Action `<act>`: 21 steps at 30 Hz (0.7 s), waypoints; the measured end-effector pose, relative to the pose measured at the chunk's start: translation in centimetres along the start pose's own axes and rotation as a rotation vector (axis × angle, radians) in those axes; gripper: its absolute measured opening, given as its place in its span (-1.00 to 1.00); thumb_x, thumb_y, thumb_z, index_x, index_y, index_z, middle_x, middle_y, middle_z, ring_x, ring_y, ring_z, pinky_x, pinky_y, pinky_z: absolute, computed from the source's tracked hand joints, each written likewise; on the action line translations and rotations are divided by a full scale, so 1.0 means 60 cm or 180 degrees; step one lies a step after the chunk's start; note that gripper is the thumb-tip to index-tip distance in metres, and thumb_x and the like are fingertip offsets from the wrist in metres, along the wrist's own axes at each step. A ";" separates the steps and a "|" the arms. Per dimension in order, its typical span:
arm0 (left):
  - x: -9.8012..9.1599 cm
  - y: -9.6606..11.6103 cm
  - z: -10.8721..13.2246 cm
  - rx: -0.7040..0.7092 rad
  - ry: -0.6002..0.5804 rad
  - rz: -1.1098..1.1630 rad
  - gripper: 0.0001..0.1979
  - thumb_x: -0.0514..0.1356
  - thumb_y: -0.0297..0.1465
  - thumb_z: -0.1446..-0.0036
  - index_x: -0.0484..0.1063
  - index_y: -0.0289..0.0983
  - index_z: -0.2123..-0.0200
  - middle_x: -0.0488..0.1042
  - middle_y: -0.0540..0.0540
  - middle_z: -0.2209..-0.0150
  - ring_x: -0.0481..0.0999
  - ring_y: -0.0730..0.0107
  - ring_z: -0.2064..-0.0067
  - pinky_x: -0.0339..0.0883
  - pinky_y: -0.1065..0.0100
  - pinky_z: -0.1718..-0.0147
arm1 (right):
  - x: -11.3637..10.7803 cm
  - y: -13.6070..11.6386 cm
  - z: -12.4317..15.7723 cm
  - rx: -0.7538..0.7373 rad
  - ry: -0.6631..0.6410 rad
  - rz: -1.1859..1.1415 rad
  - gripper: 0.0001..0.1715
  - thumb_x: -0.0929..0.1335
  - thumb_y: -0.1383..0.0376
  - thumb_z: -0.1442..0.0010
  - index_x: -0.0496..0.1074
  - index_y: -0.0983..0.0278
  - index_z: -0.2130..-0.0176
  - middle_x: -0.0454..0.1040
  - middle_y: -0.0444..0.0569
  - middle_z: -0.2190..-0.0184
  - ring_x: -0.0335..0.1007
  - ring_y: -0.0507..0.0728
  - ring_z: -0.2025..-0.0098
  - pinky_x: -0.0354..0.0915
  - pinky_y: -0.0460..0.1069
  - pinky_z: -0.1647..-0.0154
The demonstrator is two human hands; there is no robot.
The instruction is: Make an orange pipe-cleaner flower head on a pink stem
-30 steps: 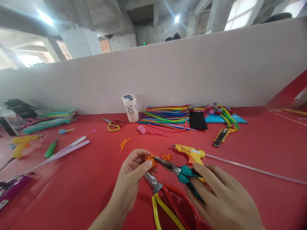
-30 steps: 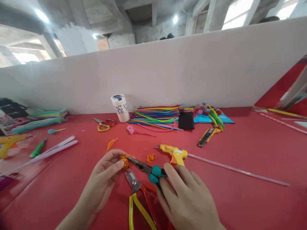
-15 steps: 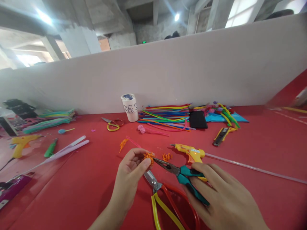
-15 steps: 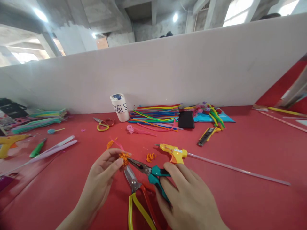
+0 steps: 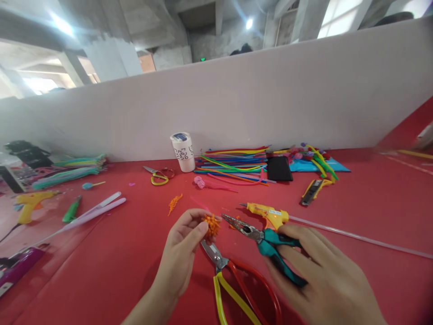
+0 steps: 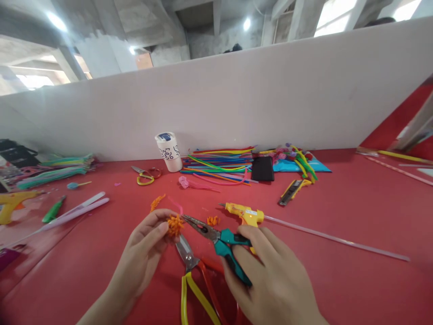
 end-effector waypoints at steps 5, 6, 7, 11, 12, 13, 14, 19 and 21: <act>0.007 0.003 0.004 -0.0045 -0.0239 -0.0124 -0.87 0.24 -0.38 -0.04 0.47 -0.27 0.29 0.52 -0.03 0.40 0.52 0.44 0.44 0.39 0.43 0.42 | 0.002 0.006 -0.002 0.0056 -0.0310 -0.0347 -0.83 0.27 0.35 -0.17 0.45 0.25 0.39 0.42 0.01 0.30 0.37 0.12 0.30 0.30 -0.01 0.31; 0.007 0.004 0.003 -0.0035 -0.0248 -0.0113 -0.86 0.25 -0.39 -0.03 0.48 -0.27 0.29 0.52 -0.04 0.39 0.52 0.44 0.44 0.39 0.43 0.42 | 0.002 0.008 -0.002 0.0097 -0.0368 -0.0423 -0.83 0.27 0.35 -0.17 0.45 0.24 0.38 0.42 -0.01 0.30 0.38 0.11 0.30 0.30 -0.02 0.33; 0.006 0.006 0.002 -0.0007 -0.0254 -0.0103 -0.86 0.25 -0.40 -0.02 0.48 -0.27 0.30 0.52 -0.04 0.40 0.52 0.46 0.45 0.39 0.44 0.43 | 0.001 0.009 -0.002 0.0130 -0.0403 -0.0474 -0.83 0.27 0.34 -0.18 0.46 0.24 0.36 0.42 -0.01 0.30 0.38 0.10 0.30 0.30 -0.03 0.34; 0.002 0.008 0.001 0.0091 -0.0272 -0.0136 -0.87 0.26 -0.42 -0.01 0.50 -0.27 0.30 0.51 -0.02 0.43 0.48 0.52 0.49 0.36 0.48 0.47 | -0.001 0.014 -0.002 0.0127 -0.0429 -0.0498 -0.85 0.28 0.34 -0.17 0.46 0.23 0.34 0.42 -0.01 0.26 0.38 0.11 0.28 0.31 -0.02 0.31; 0.000 0.007 0.002 0.0090 -0.0283 -0.0174 -0.87 0.26 -0.42 -0.01 0.50 -0.27 0.30 0.51 -0.01 0.43 0.47 0.53 0.50 0.36 0.49 0.47 | -0.001 0.014 -0.002 0.0114 -0.0448 -0.0502 -0.85 0.28 0.35 -0.17 0.46 0.23 0.34 0.42 -0.01 0.26 0.37 0.11 0.28 0.30 -0.02 0.32; -0.001 0.006 0.003 0.0085 -0.0300 -0.0219 -0.87 0.25 -0.42 -0.02 0.50 -0.26 0.29 0.50 0.00 0.43 0.47 0.54 0.50 0.36 0.49 0.46 | 0.000 0.014 -0.002 0.0104 -0.0473 -0.0518 -0.84 0.28 0.35 -0.17 0.46 0.24 0.34 0.42 0.00 0.27 0.37 0.11 0.29 0.30 -0.02 0.33; -0.002 0.005 0.004 0.0081 -0.0317 -0.0263 -0.87 0.25 -0.42 -0.03 0.51 -0.26 0.29 0.50 0.00 0.43 0.46 0.54 0.51 0.35 0.49 0.46 | 0.001 0.013 -0.003 0.0099 -0.0493 -0.0531 -0.84 0.28 0.35 -0.17 0.46 0.24 0.35 0.42 0.00 0.28 0.37 0.11 0.30 0.30 -0.02 0.34; -0.006 0.003 0.005 0.0133 -0.0347 -0.0404 -0.86 0.22 -0.41 -0.06 0.51 -0.24 0.27 0.49 0.01 0.43 0.44 0.56 0.50 0.34 0.50 0.46 | 0.002 0.010 -0.005 0.0078 -0.0514 -0.0541 -0.82 0.27 0.34 -0.18 0.45 0.25 0.39 0.42 0.02 0.32 0.36 0.11 0.34 0.28 -0.01 0.38; -0.007 0.004 0.003 0.0169 -0.0323 -0.0427 -0.86 0.23 -0.41 -0.06 0.51 -0.23 0.26 0.49 0.00 0.41 0.43 0.56 0.49 0.35 0.51 0.46 | 0.002 0.010 -0.005 0.0067 -0.0534 -0.0548 -0.83 0.27 0.34 -0.18 0.45 0.25 0.39 0.42 0.02 0.33 0.36 0.12 0.33 0.28 -0.01 0.38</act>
Point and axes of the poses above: each hand's wrist, its own z-axis away from the middle knuckle, its own x-axis out of the palm, y = z × x, the point moved 4 cm from there along -z, towards the middle knuckle
